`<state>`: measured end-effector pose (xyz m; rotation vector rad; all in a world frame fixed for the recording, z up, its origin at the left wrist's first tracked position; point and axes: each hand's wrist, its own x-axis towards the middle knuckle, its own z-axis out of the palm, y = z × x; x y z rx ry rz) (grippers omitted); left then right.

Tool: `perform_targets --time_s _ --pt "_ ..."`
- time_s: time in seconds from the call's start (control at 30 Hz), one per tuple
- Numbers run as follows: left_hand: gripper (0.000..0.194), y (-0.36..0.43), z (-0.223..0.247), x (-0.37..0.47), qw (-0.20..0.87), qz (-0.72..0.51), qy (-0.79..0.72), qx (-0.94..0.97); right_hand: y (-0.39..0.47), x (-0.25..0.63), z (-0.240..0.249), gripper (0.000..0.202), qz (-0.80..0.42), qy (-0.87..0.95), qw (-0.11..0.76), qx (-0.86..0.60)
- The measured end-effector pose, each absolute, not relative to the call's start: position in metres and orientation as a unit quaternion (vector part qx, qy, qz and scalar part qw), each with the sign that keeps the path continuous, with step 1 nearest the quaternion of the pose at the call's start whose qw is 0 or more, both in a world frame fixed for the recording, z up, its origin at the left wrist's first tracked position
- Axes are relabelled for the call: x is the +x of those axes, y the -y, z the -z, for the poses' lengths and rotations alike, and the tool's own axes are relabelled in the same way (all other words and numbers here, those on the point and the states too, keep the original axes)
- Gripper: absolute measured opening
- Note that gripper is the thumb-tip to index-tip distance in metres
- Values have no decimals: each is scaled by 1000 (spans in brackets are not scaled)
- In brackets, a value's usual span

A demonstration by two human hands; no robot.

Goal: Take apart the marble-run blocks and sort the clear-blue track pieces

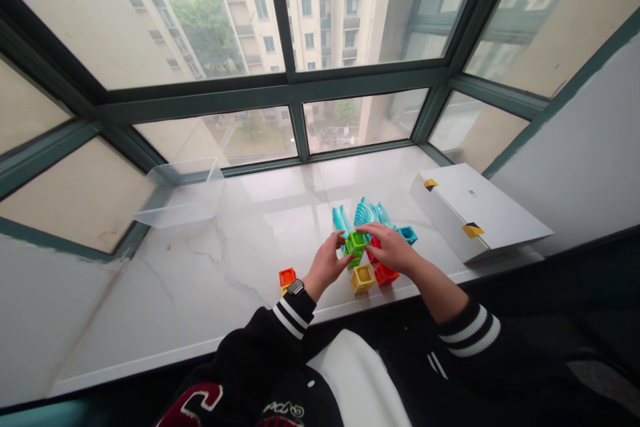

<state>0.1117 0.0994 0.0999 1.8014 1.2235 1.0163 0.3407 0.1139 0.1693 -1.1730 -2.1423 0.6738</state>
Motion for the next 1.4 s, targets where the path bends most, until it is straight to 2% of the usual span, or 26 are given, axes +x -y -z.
perform_targets --time_s 0.5,1.0,1.4 --pt "48 -98 -97 113 342 -417 -464 702 -120 337 -156 55 -264 810 288 -438" --pt "45 -97 -101 115 367 -418 -474 683 -120 338 -159 56 -256 813 293 -434" --pt "43 -101 -95 114 430 -440 -465 637 -120 339 -156 56 -253 812 305 -430"
